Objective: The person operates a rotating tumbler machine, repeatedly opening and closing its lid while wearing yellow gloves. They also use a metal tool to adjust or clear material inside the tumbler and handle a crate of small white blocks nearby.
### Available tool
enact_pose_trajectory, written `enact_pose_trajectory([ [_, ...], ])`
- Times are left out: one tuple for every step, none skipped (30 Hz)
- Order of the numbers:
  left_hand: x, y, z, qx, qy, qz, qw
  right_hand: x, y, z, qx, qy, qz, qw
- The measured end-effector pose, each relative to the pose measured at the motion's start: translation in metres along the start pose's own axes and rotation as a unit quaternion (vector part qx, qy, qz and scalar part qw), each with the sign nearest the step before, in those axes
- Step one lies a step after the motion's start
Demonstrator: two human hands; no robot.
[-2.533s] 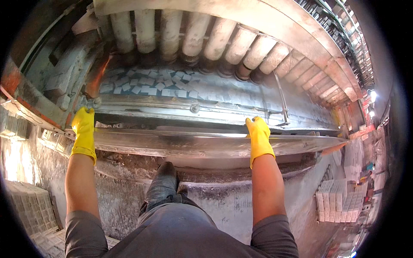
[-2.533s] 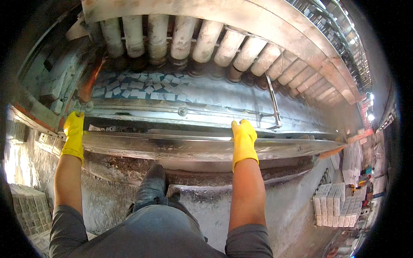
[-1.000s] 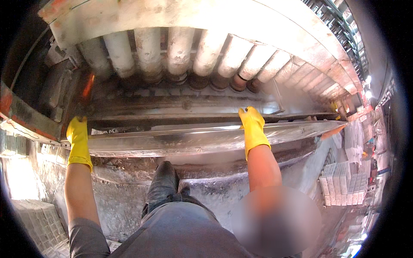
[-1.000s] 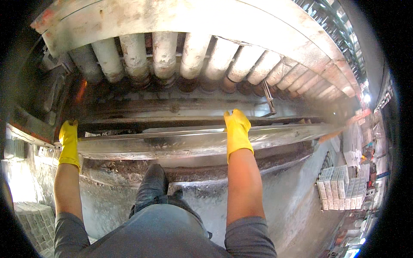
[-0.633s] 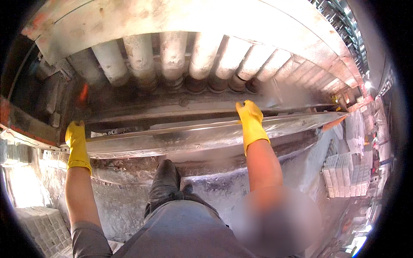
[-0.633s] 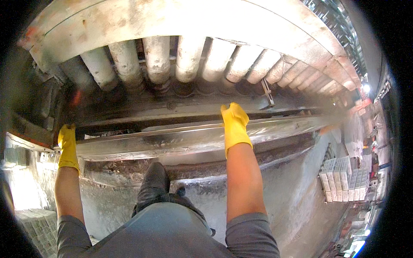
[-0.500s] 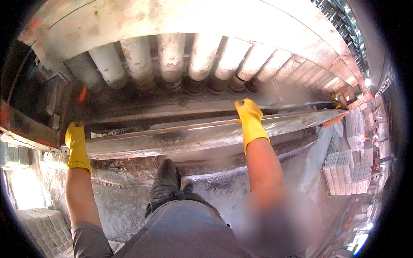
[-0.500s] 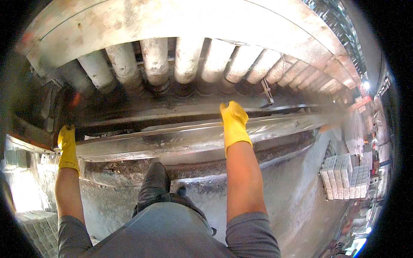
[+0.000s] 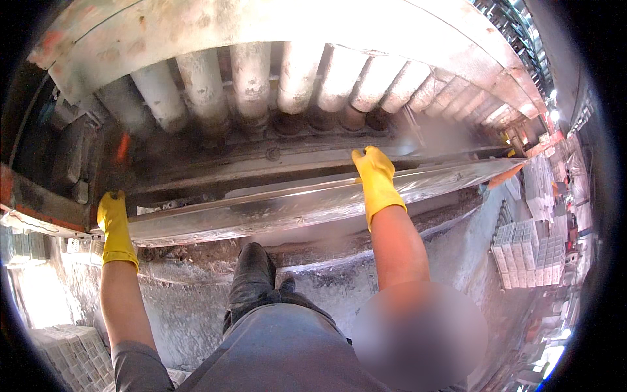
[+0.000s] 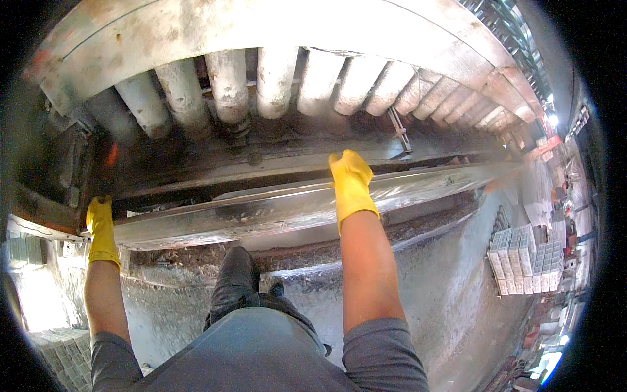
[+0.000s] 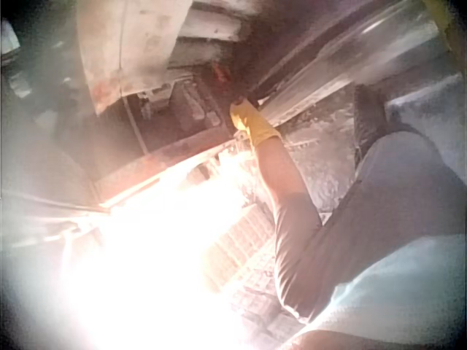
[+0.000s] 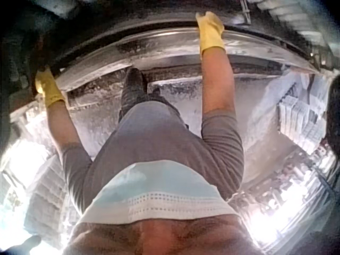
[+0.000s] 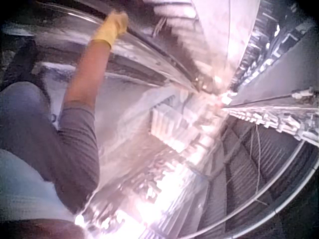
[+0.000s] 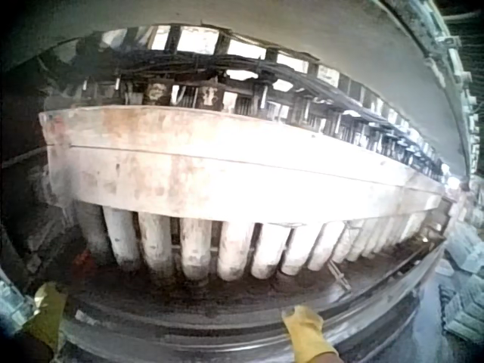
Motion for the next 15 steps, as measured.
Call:
enact_pose_trajectory([
  [0.0,-0.003,-0.001,-0.003,-0.007,0.003,1.0,-0.003,0.0,-0.005,-0.005,0.023,0.016,1.0],
  [0.001,-0.005,-0.001,-0.007,-0.014,0.006,1.0,-0.006,0.001,-0.009,-0.01,0.047,0.032,0.998],
  [0.001,-0.008,-0.003,-0.01,-0.021,0.009,1.0,-0.01,0.001,-0.014,-0.015,0.07,0.047,0.996],
  [0.001,-0.01,-0.002,-0.012,-0.019,0.007,1.0,-0.008,-0.004,-0.012,-0.016,0.076,0.05,0.996],
  [0.002,-0.012,-0.001,-0.013,-0.017,0.005,1.0,-0.006,-0.012,-0.01,-0.018,0.081,0.054,0.995],
  [0.003,-0.014,0.0,-0.015,-0.015,0.002,1.0,-0.005,-0.016,-0.008,-0.019,0.086,0.057,0.995],
  [0.003,-0.015,0.0,-0.012,-0.018,-0.001,1.0,-0.004,-0.014,-0.011,-0.018,0.06,0.042,0.997],
  [0.002,-0.016,0.0,-0.01,-0.021,-0.005,1.0,-0.005,-0.01,-0.015,-0.018,0.034,0.027,0.999],
  [0.002,-0.016,0.0,-0.007,-0.025,-0.008,1.0,-0.005,-0.007,-0.018,-0.018,0.008,0.012,1.0],
  [-0.002,-0.015,0.004,-0.001,-0.037,-0.002,0.999,-0.004,-0.009,-0.017,-0.016,0.004,0.004,1.0],
  [-0.004,-0.014,0.008,0.004,-0.05,0.003,0.999,-0.003,-0.012,-0.017,-0.014,-0.001,-0.004,1.0],
  [-0.007,-0.013,0.012,0.009,-0.062,0.009,0.998,-0.002,-0.014,-0.016,-0.013,-0.006,-0.012,1.0],
  [-0.005,-0.016,0.009,0.002,-0.058,0.007,0.998,-0.003,-0.015,-0.019,-0.012,0.002,-0.006,1.0],
  [-0.003,-0.02,0.005,-0.005,-0.054,0.005,0.999,-0.003,-0.016,-0.021,-0.012,0.01,-0.001,1.0],
  [-0.002,-0.023,0.002,-0.013,-0.05,0.004,0.999,-0.004,-0.016,-0.024,-0.012,0.018,0.004,1.0],
])
Point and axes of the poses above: each hand's wrist, its own y-axis towards the middle knuckle, its own x-axis out of the back of the hand, z = x × y, the point moved 10 cm from there along y, towards the middle knuckle, and after that the axes turned 14 degrees about z, right-handed, at the moved point
